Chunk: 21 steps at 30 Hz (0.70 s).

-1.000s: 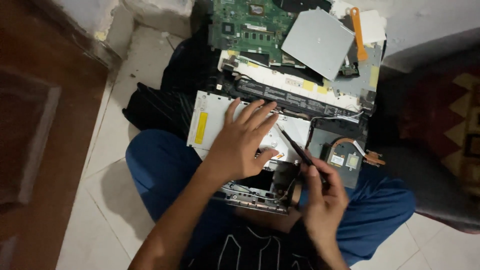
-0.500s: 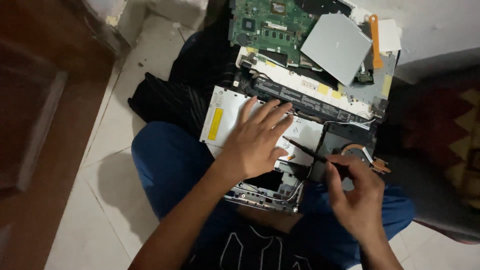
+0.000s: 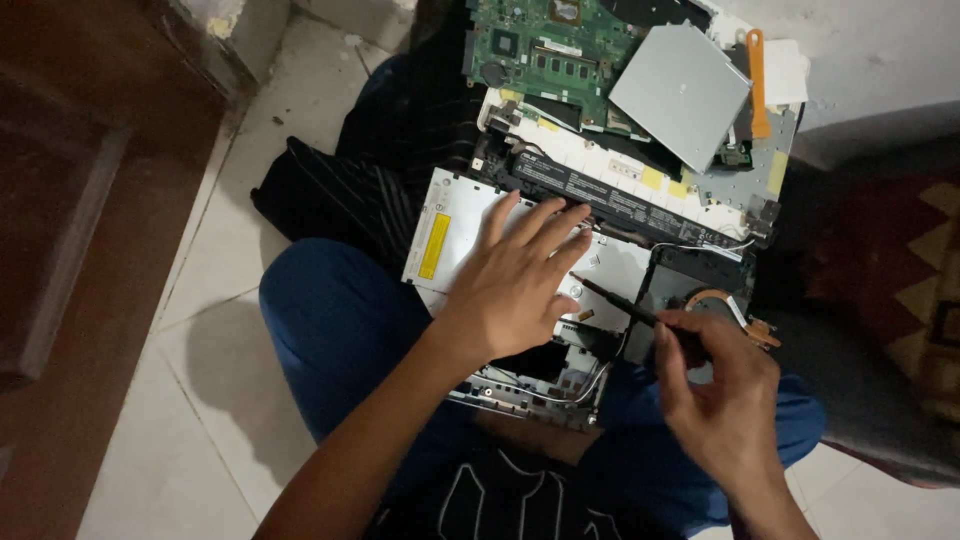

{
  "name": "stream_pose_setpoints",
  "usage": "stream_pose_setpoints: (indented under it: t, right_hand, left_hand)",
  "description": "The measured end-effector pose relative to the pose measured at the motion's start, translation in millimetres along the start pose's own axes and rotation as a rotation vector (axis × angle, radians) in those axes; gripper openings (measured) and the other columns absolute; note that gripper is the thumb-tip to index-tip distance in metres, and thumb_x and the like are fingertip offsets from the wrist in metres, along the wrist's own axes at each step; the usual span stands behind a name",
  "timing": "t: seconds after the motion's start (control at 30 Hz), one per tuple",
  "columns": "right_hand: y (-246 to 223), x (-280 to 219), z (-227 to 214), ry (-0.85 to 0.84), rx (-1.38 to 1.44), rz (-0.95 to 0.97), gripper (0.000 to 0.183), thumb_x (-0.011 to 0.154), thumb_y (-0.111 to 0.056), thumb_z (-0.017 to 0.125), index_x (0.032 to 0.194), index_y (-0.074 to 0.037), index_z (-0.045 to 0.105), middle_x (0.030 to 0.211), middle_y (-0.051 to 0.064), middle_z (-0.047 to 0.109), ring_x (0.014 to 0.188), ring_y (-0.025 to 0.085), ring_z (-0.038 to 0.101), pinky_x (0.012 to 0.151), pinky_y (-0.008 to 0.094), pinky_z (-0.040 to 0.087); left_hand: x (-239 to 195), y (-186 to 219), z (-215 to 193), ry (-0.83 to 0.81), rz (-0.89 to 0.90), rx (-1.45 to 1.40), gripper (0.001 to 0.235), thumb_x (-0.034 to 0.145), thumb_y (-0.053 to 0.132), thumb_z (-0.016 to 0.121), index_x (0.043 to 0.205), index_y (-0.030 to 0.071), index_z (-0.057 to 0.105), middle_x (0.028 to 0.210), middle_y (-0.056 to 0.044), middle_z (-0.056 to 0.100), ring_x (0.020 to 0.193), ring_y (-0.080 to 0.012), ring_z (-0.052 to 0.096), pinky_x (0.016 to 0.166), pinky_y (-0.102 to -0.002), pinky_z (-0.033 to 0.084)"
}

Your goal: The person sits on the floor and uses a screwdriver to remove screws from a disassembled electronic device. They then use their hands to detach a metal casing and separate internal components from the main chassis.

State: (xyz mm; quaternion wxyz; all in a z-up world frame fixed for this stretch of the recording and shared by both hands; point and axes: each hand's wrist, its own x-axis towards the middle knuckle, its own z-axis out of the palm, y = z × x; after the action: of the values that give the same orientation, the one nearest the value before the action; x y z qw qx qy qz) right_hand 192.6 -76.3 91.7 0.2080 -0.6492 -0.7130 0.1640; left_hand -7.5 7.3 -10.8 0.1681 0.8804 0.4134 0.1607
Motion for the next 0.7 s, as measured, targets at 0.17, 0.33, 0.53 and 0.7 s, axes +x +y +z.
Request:
stream_pose_setpoints:
  t: [0.17, 0.33, 0.53, 0.7]
  right_hand:
    - [-5, 4, -3, -0.020, -0.028, -0.002, 0.013, 0.100, -0.012, 0.063, 0.104, -0.004, 0.073, 0.081, 0.006, 0.070, 0.066, 0.015, 0.062, 0.062, 0.030, 0.048]
    - [-7, 5, -5, -0.043, -0.038, 0.008, 0.012, 0.099, -0.010, 0.064, 0.104, -0.005, 0.073, 0.082, 0.007, 0.069, 0.065, 0.016, 0.061, 0.060, 0.031, 0.048]
    - [-15, 15, -13, -0.118, -0.073, -0.055, 0.015, 0.097, -0.008, 0.063, 0.109, -0.005, 0.072, 0.086, 0.008, 0.070, 0.068, 0.018, 0.065, 0.065, 0.031, 0.052]
    - [-30, 53, -29, -0.345, -0.230, -0.268, 0.018, 0.096, -0.012, 0.062, 0.109, -0.002, 0.070, 0.098, 0.015, 0.074, 0.081, 0.033, 0.071, 0.073, 0.043, 0.053]
  left_hand:
    - [0, 0, -1, 0.011, -0.006, -0.007, 0.069, 0.091, 0.052, 0.062, 0.147, 0.013, 0.051, 0.164, -0.009, 0.037, 0.152, -0.0283, 0.030, 0.124, -0.059, 0.009]
    - [-1, 0, 1, 0.024, -0.010, -0.007, 0.070, 0.090, 0.053, 0.063, 0.147, 0.014, 0.051, 0.164, -0.008, 0.036, 0.153, -0.0271, 0.029, 0.124, -0.059, 0.008]
    - [-2, 0, 0, 0.050, -0.002, -0.019, 0.068, 0.090, 0.049, 0.065, 0.146, 0.013, 0.052, 0.163, -0.009, 0.038, 0.152, -0.0288, 0.032, 0.125, -0.059, 0.010]
    - [-1, 1, -2, 0.040, 0.005, -0.022, 0.069, 0.088, 0.047, 0.068, 0.145, 0.013, 0.052, 0.162, -0.009, 0.039, 0.152, -0.0290, 0.031, 0.123, -0.059, 0.011]
